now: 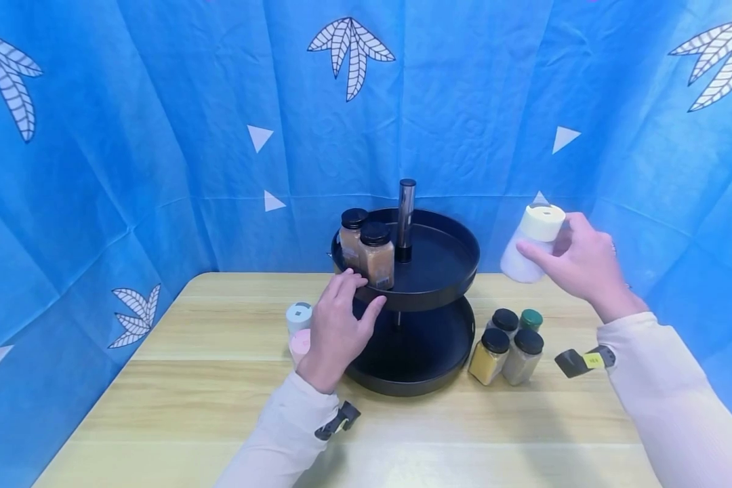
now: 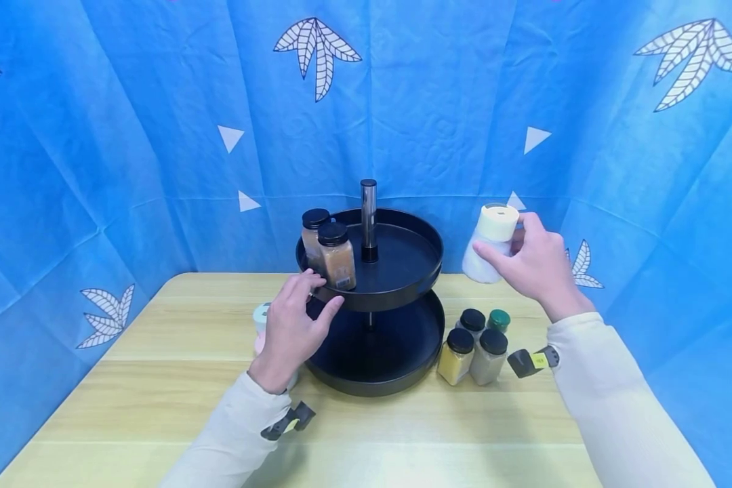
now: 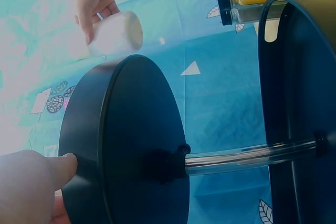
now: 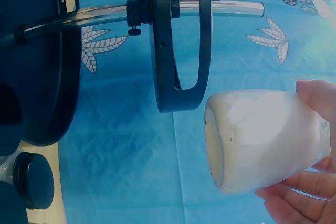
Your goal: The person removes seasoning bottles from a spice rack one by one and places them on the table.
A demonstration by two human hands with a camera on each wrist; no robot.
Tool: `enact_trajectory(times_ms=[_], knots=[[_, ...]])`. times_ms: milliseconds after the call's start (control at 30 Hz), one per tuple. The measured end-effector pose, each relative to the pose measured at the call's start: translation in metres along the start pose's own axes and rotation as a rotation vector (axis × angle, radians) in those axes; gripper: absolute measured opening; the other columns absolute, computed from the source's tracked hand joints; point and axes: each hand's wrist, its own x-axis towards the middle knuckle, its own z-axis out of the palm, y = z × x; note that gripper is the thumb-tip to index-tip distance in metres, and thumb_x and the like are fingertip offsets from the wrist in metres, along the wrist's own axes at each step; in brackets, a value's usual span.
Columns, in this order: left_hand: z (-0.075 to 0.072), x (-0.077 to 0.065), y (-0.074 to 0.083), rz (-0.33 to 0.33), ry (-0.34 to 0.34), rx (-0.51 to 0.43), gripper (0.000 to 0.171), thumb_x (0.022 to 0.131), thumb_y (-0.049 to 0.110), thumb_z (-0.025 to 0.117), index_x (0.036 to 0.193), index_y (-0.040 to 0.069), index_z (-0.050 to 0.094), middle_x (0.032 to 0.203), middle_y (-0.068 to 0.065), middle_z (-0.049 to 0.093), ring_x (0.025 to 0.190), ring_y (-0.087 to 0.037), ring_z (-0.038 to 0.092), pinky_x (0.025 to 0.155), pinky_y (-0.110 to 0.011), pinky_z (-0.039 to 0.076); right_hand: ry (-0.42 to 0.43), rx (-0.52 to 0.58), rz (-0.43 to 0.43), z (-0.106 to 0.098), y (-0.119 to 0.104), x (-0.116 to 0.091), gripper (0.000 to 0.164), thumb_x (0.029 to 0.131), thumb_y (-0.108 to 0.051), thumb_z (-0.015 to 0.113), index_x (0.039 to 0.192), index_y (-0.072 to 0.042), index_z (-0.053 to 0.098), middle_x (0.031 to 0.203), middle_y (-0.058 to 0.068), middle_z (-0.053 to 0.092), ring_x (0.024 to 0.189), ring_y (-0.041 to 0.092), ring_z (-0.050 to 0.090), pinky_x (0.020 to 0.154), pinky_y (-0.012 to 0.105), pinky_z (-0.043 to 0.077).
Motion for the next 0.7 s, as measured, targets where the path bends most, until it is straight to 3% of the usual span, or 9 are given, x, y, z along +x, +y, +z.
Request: enact_trajectory(times_ms=[367, 700], knots=[[0.001, -0.001, 0.0, -0.017, -0.017, 0.004, 0.038, 0.084, 0.028, 0.072, 0.11, 0.002, 0.065, 0.116, -0.017, 0.064, 0.115, -0.029, 0.057, 0.096, -0.045, 0.05, 0.004, -0.001, 0.013, -0.001, 0.009, -0.011, 0.067, 0.082, -0.05, 0.067, 0.115, 0.005, 0.047, 0.098, 0.03, 0.062, 0.085, 0.043, 0.062, 0.055, 0.036, 0.045], [0.001, -0.001, 0.0, -0.012, -0.009, 0.0, 0.036, 0.084, 0.028, 0.072, 0.109, 0.003, 0.064, 0.114, -0.016, 0.064, 0.115, -0.028, 0.057, 0.095, -0.045, 0.05, -0.018, -0.019, 0.029, 0.0, 0.019, -0.026, 0.067, 0.083, -0.05, 0.067, 0.113, 0.006, 0.045, 0.098, 0.031, 0.061, 0.087, 0.044, 0.059, 0.059, 0.042, 0.044]])
